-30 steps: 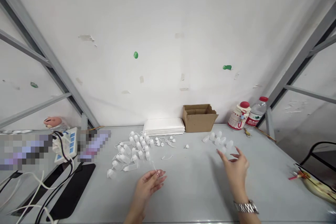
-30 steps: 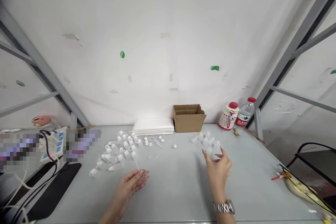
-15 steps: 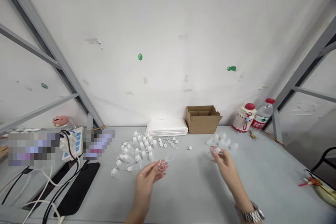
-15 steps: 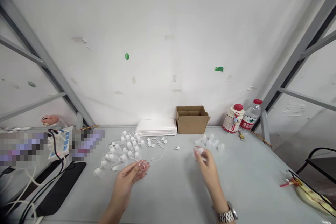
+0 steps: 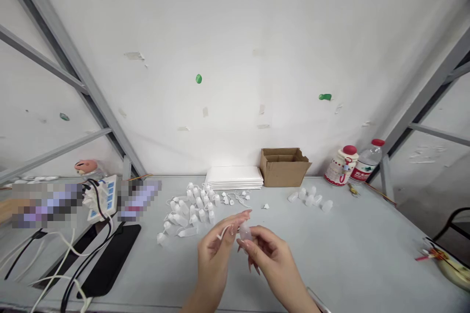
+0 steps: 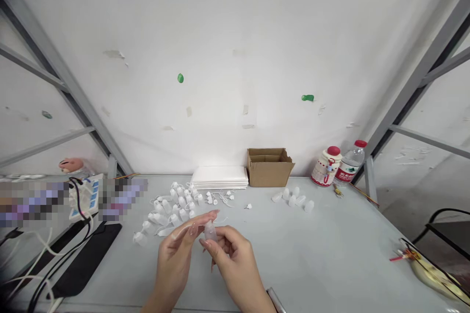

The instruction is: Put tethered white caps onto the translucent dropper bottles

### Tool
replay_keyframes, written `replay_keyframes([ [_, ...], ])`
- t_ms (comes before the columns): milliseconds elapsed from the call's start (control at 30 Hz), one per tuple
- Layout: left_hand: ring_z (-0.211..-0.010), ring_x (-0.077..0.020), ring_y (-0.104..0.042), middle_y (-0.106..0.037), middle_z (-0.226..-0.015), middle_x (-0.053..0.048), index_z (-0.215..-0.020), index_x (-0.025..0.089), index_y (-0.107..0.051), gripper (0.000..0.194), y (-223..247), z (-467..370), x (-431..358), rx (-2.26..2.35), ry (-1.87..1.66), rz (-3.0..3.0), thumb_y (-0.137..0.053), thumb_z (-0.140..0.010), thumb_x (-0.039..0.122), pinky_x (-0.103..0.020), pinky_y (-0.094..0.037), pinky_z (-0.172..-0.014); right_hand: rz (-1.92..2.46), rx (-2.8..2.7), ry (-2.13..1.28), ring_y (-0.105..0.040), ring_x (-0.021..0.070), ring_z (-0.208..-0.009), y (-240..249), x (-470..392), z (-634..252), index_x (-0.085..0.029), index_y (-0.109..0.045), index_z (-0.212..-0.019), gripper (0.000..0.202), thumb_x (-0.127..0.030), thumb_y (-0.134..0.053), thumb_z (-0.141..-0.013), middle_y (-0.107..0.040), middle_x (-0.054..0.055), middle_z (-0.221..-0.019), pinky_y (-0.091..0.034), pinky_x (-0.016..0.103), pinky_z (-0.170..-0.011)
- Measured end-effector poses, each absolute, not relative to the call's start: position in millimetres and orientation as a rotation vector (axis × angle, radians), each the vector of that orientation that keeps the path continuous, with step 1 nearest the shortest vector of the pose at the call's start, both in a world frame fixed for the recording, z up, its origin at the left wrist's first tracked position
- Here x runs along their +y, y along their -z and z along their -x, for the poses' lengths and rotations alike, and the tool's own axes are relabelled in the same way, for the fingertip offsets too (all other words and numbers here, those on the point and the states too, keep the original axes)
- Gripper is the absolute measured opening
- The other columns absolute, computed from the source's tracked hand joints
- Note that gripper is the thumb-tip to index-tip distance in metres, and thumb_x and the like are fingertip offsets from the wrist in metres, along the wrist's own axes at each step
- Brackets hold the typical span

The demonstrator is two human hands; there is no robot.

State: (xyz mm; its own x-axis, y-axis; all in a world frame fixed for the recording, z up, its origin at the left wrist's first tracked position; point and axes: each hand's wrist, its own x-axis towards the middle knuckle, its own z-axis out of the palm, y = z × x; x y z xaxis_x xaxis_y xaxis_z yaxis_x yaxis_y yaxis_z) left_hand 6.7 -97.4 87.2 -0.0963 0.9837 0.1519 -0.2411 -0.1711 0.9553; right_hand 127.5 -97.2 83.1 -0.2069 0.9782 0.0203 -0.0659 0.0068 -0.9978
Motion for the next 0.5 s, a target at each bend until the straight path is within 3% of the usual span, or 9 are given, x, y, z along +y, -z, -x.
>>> replay_keyframes([
  [200,-0.111,-0.0291,-0.053,-0.068,-0.105,-0.012,-0.092,0.012,-0.070,0.054,-101,0,-101,0.642,-1.418,-0.981,-0.025,-0.090,0.042,-0.044,-0.028,-0.103,1.046,-1.400,-1.199,-0.047,0.0102,-0.053,-89,-102,-130,-0.018,-0.067,-0.083,0.023,-0.040,-0.062,-0.076,-0.050,-0.001,-0.065,-0.040,0.022,-0.049],
  [367,-0.113,-0.0315,-0.050,-0.068,-0.105,-0.013,-0.095,0.011,-0.069,0.052,-112,8,-105,0.528,-1.349,-0.944,-0.025,-0.088,0.037,-0.046,-0.023,-0.104,1.002,-1.513,-1.021,-0.050,0.0121,-0.060,-96,-106,-132,-0.020,-0.067,-0.083,0.014,-0.032,-0.061,-0.078,-0.057,0.002,-0.072,-0.042,0.022,-0.055],
  [500,-0.117,-0.0318,-0.046,-0.066,-0.109,-0.012,-0.093,0.012,-0.071,0.058,-117,12,-108,0.536,-1.348,-1.096,-0.027,-0.086,0.049,-0.042,-0.014,-0.108,1.003,-1.574,-0.851,-0.051,0.0128,-0.062,-97,-106,-132,-0.022,-0.067,-0.087,0.012,-0.028,-0.061,-0.079,-0.059,0.001,-0.071,-0.043,0.022,-0.055],
])
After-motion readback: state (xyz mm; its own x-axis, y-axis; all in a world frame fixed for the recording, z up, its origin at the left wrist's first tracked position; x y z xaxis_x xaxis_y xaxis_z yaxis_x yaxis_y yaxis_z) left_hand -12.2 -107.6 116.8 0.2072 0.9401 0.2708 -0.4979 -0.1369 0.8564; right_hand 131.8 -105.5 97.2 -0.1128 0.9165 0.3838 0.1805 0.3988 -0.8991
